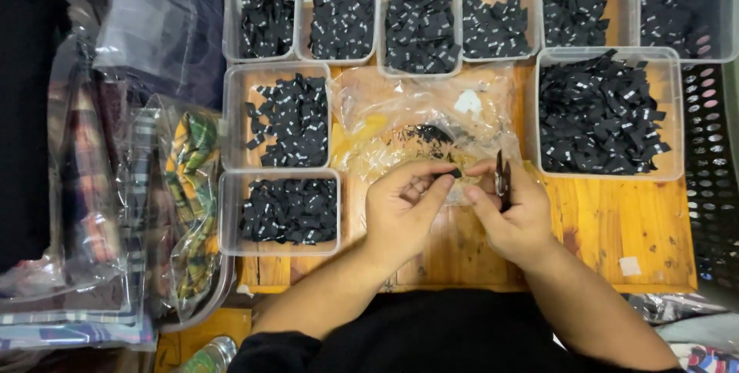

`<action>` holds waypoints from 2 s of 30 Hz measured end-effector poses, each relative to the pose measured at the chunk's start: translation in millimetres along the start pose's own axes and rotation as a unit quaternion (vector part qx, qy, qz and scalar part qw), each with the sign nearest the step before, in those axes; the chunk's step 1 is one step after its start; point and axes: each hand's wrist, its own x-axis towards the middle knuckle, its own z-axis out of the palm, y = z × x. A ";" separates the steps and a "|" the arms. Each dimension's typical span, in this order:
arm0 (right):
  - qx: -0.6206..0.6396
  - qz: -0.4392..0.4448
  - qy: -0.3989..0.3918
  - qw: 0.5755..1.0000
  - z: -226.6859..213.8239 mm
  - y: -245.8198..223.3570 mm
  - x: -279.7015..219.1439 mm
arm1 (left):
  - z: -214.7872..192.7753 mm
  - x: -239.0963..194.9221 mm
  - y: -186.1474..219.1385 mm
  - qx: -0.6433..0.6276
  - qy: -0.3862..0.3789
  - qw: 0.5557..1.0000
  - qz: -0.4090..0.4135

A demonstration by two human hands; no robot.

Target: Trimming excess threads or separating individual fabric labels using small thread nippers at a workbench.

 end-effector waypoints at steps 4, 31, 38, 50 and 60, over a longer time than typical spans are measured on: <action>-0.002 0.037 0.007 0.999 0.2 5.0 -2.4 | -1.8 -4.0 -2.0 0.023 0.006 1.000 0.014; 0.115 0.056 -0.094 0.987 2.9 11.4 -10.4 | -15.0 -3.6 -25.8 -0.072 0.042 0.993 -0.090; -0.020 0.071 -0.136 0.988 9.1 -8.4 -6.9 | -16.8 1.3 -26.0 -0.079 0.058 0.993 -0.072; -0.068 0.080 -0.131 0.986 4.1 -2.9 -7.4 | -13.9 -4.2 -23.6 -0.075 0.033 0.994 -0.071; -0.078 0.072 -0.130 0.986 3.5 -4.9 -3.7 | -12.2 -6.5 -13.0 -0.064 0.019 0.997 -0.028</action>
